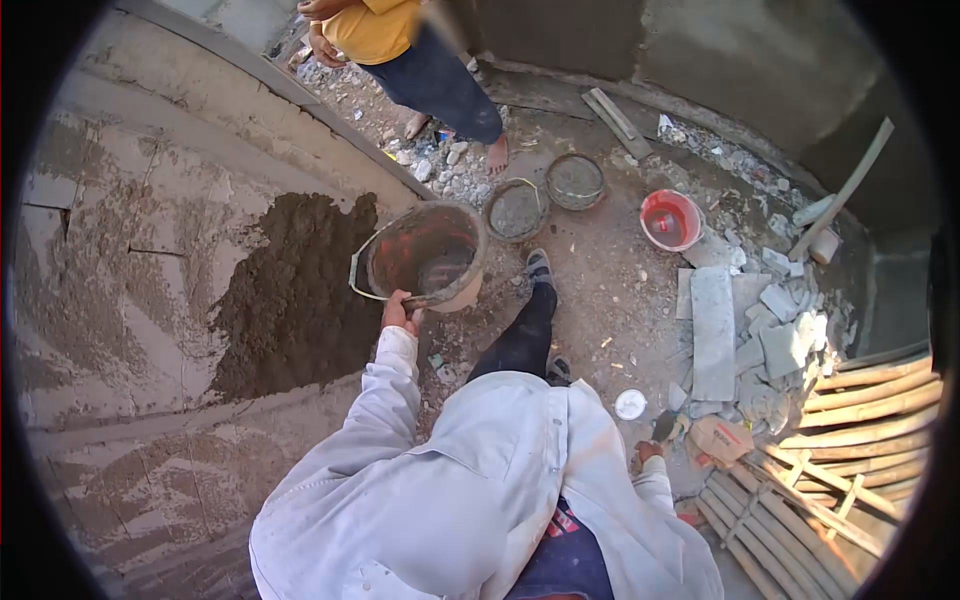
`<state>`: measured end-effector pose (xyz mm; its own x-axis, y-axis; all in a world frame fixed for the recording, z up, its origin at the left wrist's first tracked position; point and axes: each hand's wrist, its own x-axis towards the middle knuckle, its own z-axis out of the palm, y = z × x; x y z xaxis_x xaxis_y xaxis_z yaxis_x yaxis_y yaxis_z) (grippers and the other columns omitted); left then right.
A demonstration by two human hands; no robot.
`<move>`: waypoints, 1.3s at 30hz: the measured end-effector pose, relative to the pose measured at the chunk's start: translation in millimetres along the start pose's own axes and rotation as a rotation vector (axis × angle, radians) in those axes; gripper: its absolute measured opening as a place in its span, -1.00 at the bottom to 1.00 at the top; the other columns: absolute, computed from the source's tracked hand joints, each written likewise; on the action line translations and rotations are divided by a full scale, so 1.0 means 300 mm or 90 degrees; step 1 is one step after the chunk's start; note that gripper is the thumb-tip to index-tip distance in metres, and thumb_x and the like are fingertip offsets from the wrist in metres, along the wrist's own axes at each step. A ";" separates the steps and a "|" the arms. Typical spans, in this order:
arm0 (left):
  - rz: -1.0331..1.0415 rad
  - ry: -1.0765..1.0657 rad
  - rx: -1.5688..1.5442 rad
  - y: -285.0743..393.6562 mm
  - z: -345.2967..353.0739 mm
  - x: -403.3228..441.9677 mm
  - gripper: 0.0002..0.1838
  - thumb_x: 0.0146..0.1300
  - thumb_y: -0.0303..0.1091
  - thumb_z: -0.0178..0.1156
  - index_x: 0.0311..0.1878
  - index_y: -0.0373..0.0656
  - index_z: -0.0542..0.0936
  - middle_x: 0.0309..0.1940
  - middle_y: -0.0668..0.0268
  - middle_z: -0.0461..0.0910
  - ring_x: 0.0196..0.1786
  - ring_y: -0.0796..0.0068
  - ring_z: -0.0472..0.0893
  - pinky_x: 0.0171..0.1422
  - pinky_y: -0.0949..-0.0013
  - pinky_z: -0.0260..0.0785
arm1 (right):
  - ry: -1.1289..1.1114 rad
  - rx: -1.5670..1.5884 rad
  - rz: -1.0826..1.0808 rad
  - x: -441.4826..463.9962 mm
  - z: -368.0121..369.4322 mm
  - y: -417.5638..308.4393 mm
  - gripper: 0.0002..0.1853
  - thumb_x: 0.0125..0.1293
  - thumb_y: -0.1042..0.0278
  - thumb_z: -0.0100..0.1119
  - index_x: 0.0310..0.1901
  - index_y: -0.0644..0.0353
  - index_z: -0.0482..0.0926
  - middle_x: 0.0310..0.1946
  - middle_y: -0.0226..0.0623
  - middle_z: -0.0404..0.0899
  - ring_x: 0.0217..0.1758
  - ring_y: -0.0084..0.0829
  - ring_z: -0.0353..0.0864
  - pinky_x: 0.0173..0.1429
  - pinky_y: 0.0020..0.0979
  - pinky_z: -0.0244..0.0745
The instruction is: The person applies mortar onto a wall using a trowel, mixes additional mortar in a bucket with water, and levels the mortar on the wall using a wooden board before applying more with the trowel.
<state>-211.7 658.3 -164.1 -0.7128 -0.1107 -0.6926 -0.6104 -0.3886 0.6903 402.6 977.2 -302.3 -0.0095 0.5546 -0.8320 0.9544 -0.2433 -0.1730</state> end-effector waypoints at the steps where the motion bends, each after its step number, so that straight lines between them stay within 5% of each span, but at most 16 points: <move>1: 0.006 0.001 -0.003 0.007 0.069 0.064 -0.92 0.08 -0.43 0.18 -0.41 -0.08 0.45 -0.52 0.33 0.51 -0.48 0.32 0.59 -0.28 0.28 0.59 | -0.101 -0.076 -0.025 0.046 0.021 0.016 -0.51 0.01 0.13 0.25 -0.17 0.44 0.64 -0.18 0.10 0.68 -0.07 -0.06 0.67 0.05 -0.21 0.54; 4: -0.004 -0.037 -0.017 0.047 0.295 0.176 -0.92 0.08 -0.46 0.17 -0.42 -0.10 0.45 -0.48 0.31 0.52 -0.42 0.30 0.59 -0.18 0.26 0.58 | -0.173 -0.454 -0.124 0.055 0.020 -0.029 -0.45 0.01 0.08 0.28 -0.02 0.35 0.63 0.00 0.11 0.63 0.09 -0.05 0.64 0.20 -0.23 0.52; 6: -0.028 -0.032 -0.016 0.093 0.439 0.248 -0.94 0.09 -0.47 0.16 -0.41 -0.10 0.47 -0.48 0.31 0.52 -0.39 0.31 0.59 -0.19 0.28 0.58 | -0.066 -0.441 -0.052 0.074 -0.005 -0.138 -0.34 -0.03 0.02 0.35 0.12 0.20 0.56 0.11 0.07 0.58 0.18 -0.02 0.58 0.27 -0.20 0.49; 7: -0.031 -0.023 -0.017 0.110 0.498 0.307 -0.95 0.10 -0.48 0.16 -0.41 -0.10 0.48 -0.46 0.32 0.53 -0.36 0.33 0.60 -0.18 0.30 0.58 | 0.029 -0.273 0.054 0.112 -0.007 -0.186 -0.25 -0.07 -0.01 0.40 0.22 0.08 0.51 0.16 0.04 0.55 0.23 0.00 0.54 0.30 -0.18 0.47; 11: -0.020 -0.048 -0.062 0.175 0.707 0.473 -0.96 0.13 -0.46 0.17 -0.38 -0.14 0.49 -0.41 0.31 0.55 -0.32 0.32 0.62 -0.09 0.31 0.60 | 0.040 -0.375 -0.139 0.077 -0.114 -0.736 -0.31 0.01 0.16 0.31 0.22 0.17 0.39 -0.18 0.13 0.66 -0.06 0.12 0.66 0.07 0.00 0.55; 15: -0.023 -0.039 -0.039 0.298 0.875 0.551 -0.93 0.12 -0.48 0.18 -0.38 -0.15 0.47 -0.40 0.31 0.51 -0.31 0.34 0.60 -0.10 0.33 0.59 | 0.063 -0.433 -0.403 0.145 -0.052 -1.313 -0.59 0.30 0.30 0.00 0.18 0.16 0.34 -0.12 0.11 0.62 -0.06 0.06 0.67 -0.01 -0.01 0.56; 17: -0.002 -0.032 -0.043 0.326 0.902 0.631 -0.94 0.15 -0.44 0.17 -0.36 -0.15 0.48 -0.42 0.29 0.55 -0.37 0.27 0.65 -0.12 0.34 0.56 | -0.016 -0.503 -0.402 0.122 -0.017 -1.632 -0.60 0.31 0.37 -0.01 0.18 0.15 0.30 -0.13 0.14 0.61 -0.05 0.06 0.66 -0.01 0.01 0.56; 20: 0.055 -0.069 -0.035 0.382 1.017 0.613 -0.91 0.15 -0.46 0.15 -0.43 -0.13 0.45 -0.51 0.35 0.48 -0.46 0.41 0.60 -0.17 0.41 0.53 | -0.055 -0.451 -0.516 0.133 0.061 -1.890 -0.45 0.18 0.42 0.18 0.19 0.18 0.22 -0.17 0.15 0.62 -0.06 0.10 0.65 0.02 0.03 0.56; 22: 0.003 -0.017 0.022 0.408 1.039 0.680 -0.86 0.16 -0.41 0.18 -0.47 -0.10 0.44 -0.56 0.34 0.55 -0.62 0.48 0.46 -0.47 0.53 0.40 | -0.154 -0.400 -0.505 0.085 0.056 -1.993 -0.31 0.08 0.41 0.30 0.23 0.21 0.19 -0.18 0.18 0.62 -0.04 0.14 0.63 0.07 0.02 0.55; 23: 0.057 0.045 0.028 0.408 1.116 0.642 -0.86 0.17 -0.39 0.19 -0.47 -0.09 0.45 -0.60 0.26 0.59 -0.73 0.51 0.37 -0.61 0.55 0.29 | -0.174 -0.352 -0.516 0.076 0.042 -2.020 -0.25 0.04 0.39 0.35 0.25 0.23 0.18 -0.18 0.19 0.61 -0.03 0.17 0.62 0.09 0.01 0.54; 24: 0.073 -0.052 0.000 0.418 1.085 0.721 -0.86 0.16 -0.36 0.20 -0.46 -0.08 0.46 -0.62 0.22 0.59 -0.78 0.53 0.37 -0.64 0.56 0.25 | -0.183 -0.307 -0.527 0.075 0.031 -2.011 -0.24 0.13 0.25 0.31 0.34 0.23 0.20 -0.08 0.24 0.59 0.01 0.22 0.58 0.14 0.00 0.51; 25: 0.080 -0.080 0.061 0.440 1.044 0.809 -0.90 0.11 -0.41 0.24 -0.33 -0.14 0.50 -0.49 0.35 0.55 -0.49 0.43 0.62 -0.51 0.54 0.47 | -0.168 -0.253 -0.514 0.081 0.028 -1.990 -0.27 0.14 0.23 0.29 0.32 0.24 0.23 -0.07 0.23 0.59 0.05 0.19 0.57 0.18 -0.02 0.49; 28: 0.118 -0.021 0.150 0.533 1.141 0.845 -0.83 0.09 -0.33 0.29 -0.30 -0.12 0.53 -0.48 0.35 0.57 -0.53 0.46 0.58 -0.51 0.51 0.42 | -0.127 -0.201 -0.441 0.133 -0.051 -1.867 -0.45 0.16 0.19 0.24 0.17 0.27 0.46 0.06 0.13 0.57 0.13 0.09 0.55 0.28 -0.07 0.43; 32: 0.189 0.024 0.109 0.592 1.198 0.916 -0.54 0.02 -0.33 0.41 0.00 -0.23 0.54 -0.06 0.23 0.56 -0.14 0.35 0.58 -0.08 0.39 0.51 | -0.039 -0.181 -0.249 0.302 -0.206 -1.624 -0.45 0.17 0.19 0.17 0.19 0.26 0.47 0.09 0.13 0.56 0.19 0.03 0.55 0.28 -0.10 0.45; 36: 0.228 0.083 0.165 0.536 1.231 0.868 -0.58 0.17 -0.33 0.33 0.08 -0.20 0.49 0.10 0.20 0.55 0.06 0.20 0.57 0.07 0.28 0.52 | -0.003 -0.122 -0.032 0.430 -0.423 -1.424 -0.51 0.17 0.21 0.14 0.11 0.29 0.52 0.06 0.14 0.58 0.18 0.05 0.56 0.30 -0.11 0.44; 39: 0.205 -0.071 0.242 0.381 1.073 0.863 -0.67 0.23 -0.36 0.26 0.06 -0.13 0.51 0.07 0.23 0.56 0.06 0.18 0.57 -0.04 0.22 0.53 | 0.069 -0.133 -0.054 0.563 -0.502 -1.235 -0.54 0.17 0.16 0.18 0.04 0.27 0.57 0.06 0.09 0.59 0.18 0.05 0.56 0.26 -0.11 0.49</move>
<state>-577.2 879.6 -197.0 -0.9052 -0.0632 -0.4203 -0.4217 0.0112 0.9067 92.2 1280.8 -299.4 -0.0708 0.6509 -0.7559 0.9926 -0.0287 -0.1176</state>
